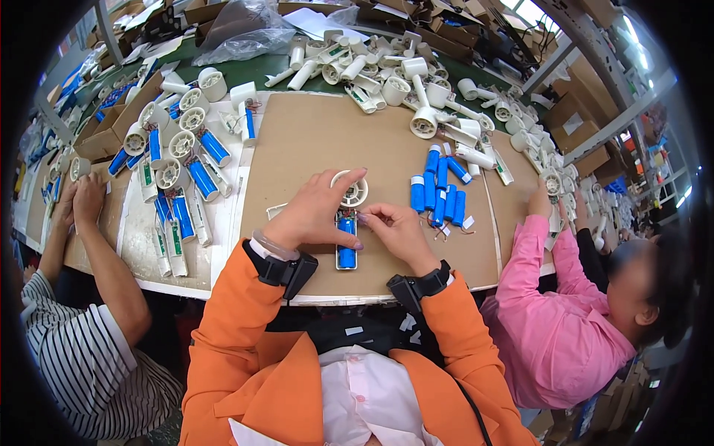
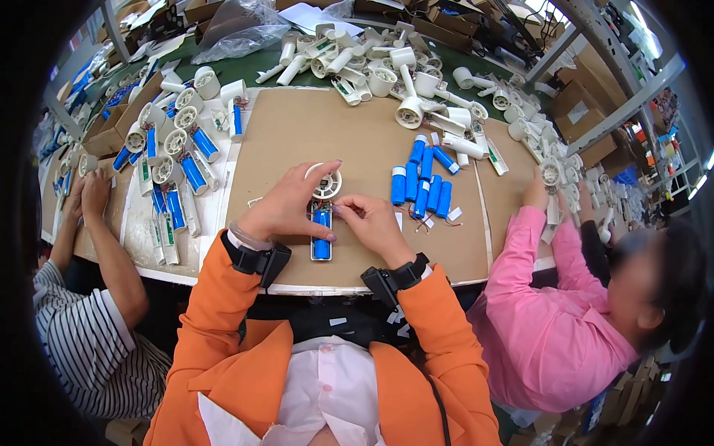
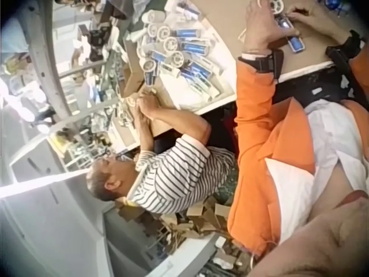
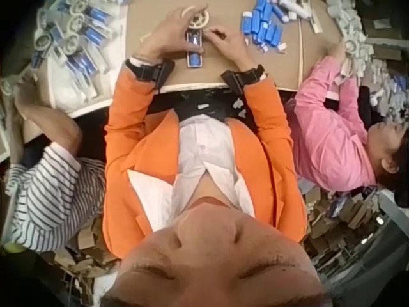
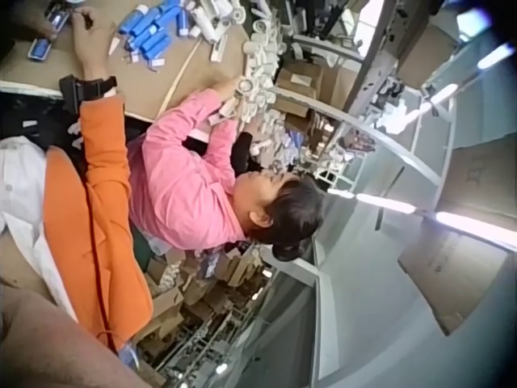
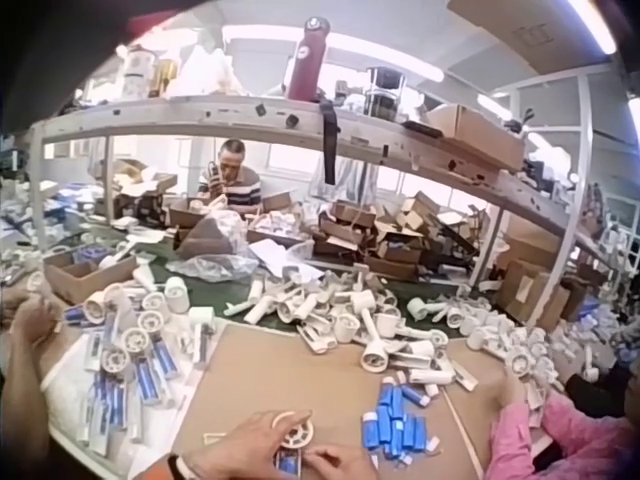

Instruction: The person picks up a battery and a fan housing, inserts the battery into the housing, and connects the wires by hand. They then place the assembled unit onto the table.

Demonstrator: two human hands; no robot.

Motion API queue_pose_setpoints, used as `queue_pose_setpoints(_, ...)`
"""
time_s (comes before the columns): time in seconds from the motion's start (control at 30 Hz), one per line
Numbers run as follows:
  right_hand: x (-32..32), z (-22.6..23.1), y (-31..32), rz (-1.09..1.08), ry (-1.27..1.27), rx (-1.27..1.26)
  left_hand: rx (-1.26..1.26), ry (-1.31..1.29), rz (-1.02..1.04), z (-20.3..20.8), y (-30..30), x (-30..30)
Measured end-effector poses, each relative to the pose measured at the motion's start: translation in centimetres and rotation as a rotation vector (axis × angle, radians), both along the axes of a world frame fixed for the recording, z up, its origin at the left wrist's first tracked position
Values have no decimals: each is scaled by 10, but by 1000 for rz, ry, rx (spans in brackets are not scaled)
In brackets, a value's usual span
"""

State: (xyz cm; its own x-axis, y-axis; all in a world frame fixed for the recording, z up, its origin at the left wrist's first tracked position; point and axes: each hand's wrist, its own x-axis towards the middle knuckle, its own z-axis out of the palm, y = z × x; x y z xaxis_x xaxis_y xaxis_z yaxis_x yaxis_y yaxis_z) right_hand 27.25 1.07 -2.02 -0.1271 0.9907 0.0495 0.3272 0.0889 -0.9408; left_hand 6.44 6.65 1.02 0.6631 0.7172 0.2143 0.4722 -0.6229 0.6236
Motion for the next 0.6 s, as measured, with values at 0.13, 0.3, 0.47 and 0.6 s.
queue_pose_setpoints(0.13, -4, 14, -6, -15, -126, 30, 7, -25, -14, -2, 1, -1)
queue_pose_setpoints(0.3, -4, 8, -3, -21, -95, 241, 3, -14, -17, -2, 2, 2)
queue_pose_setpoints(0.47, -5, 1, 4, 3, -38, 189, 3, -18, -22, -3, 2, -1)
queue_pose_setpoints(0.6, -1, 0, 5, 1, -193, 331, -7, 0, -20, -2, 3, 1)
